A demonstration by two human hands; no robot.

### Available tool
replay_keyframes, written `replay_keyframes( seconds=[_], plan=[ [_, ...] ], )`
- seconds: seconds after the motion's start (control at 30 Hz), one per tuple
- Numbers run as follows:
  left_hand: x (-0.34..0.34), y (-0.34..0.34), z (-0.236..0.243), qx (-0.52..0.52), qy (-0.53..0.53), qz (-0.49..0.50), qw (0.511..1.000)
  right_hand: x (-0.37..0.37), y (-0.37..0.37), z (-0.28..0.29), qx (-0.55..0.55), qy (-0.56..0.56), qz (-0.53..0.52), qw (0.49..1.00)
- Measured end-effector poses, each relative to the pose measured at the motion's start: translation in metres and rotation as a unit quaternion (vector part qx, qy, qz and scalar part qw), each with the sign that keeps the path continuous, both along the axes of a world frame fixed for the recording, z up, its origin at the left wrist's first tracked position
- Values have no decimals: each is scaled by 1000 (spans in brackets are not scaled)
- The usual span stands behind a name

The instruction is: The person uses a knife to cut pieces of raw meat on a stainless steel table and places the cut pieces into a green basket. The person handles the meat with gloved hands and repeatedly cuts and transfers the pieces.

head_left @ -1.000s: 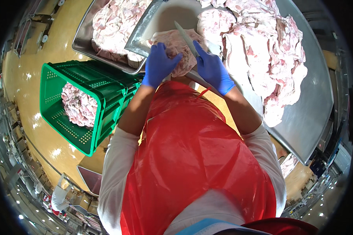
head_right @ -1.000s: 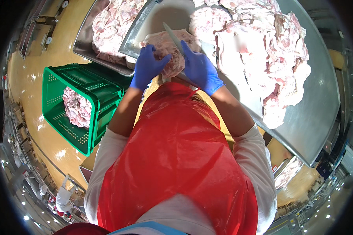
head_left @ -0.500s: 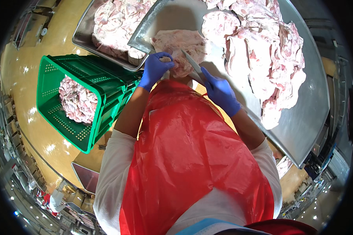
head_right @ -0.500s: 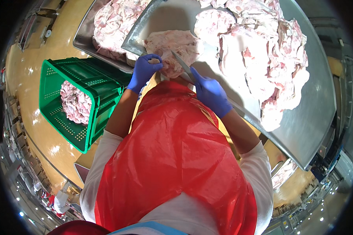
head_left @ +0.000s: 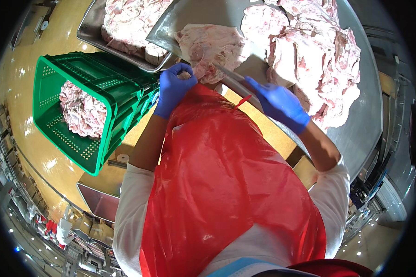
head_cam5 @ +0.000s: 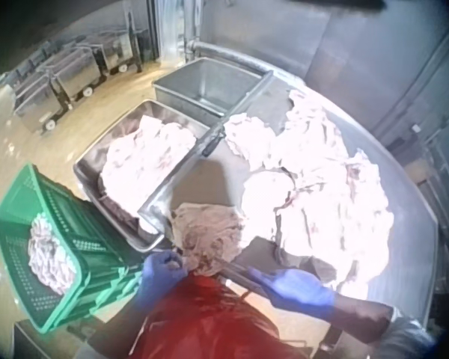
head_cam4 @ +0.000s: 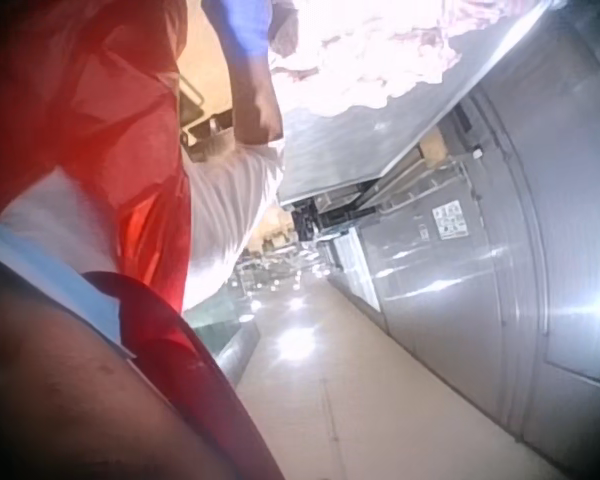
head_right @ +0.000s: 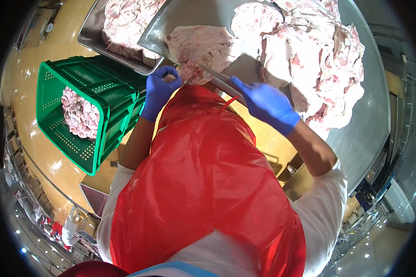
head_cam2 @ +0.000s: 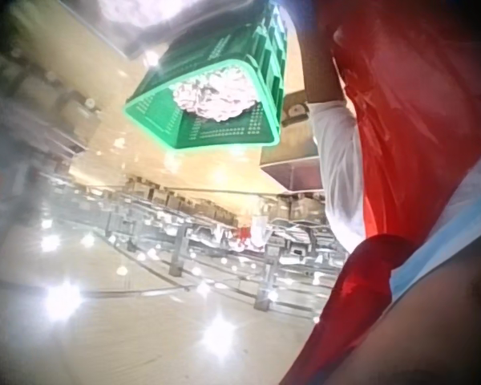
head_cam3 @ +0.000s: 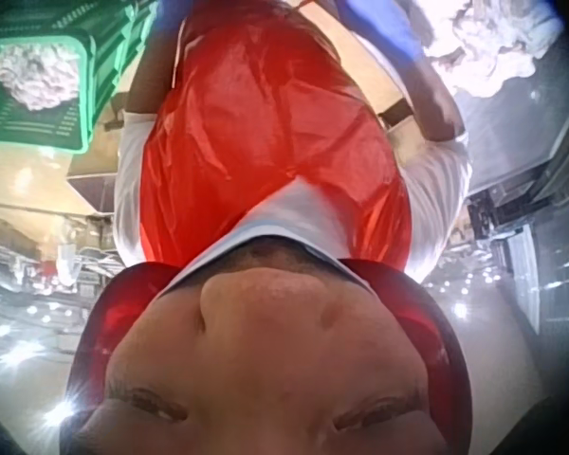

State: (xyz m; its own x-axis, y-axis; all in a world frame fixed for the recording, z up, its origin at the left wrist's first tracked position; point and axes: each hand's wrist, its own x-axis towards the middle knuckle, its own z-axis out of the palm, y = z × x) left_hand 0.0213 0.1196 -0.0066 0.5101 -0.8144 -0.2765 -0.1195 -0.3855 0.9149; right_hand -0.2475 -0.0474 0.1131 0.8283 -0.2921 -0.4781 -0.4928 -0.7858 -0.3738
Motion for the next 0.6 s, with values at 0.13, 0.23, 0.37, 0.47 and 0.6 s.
replay_keyframes(
  seconds=[0.13,0.23,0.37,0.47,0.6],
  plan=[
    [-6,4,7,-4,1,-12,1000,72,1,-36,-4,-77,-12,997],
    [-9,8,16,2,-4,2,1000,85,-4,-53,3,-89,12,996],
    [-10,15,27,-9,-7,14,1000,33,-10,-45,47,-112,17,992],
    [-10,29,19,-46,-25,9,999,17,-13,12,32,20,43,998],
    [-14,37,28,-40,-32,18,999,38,-15,-12,41,-84,39,995]
  ],
)
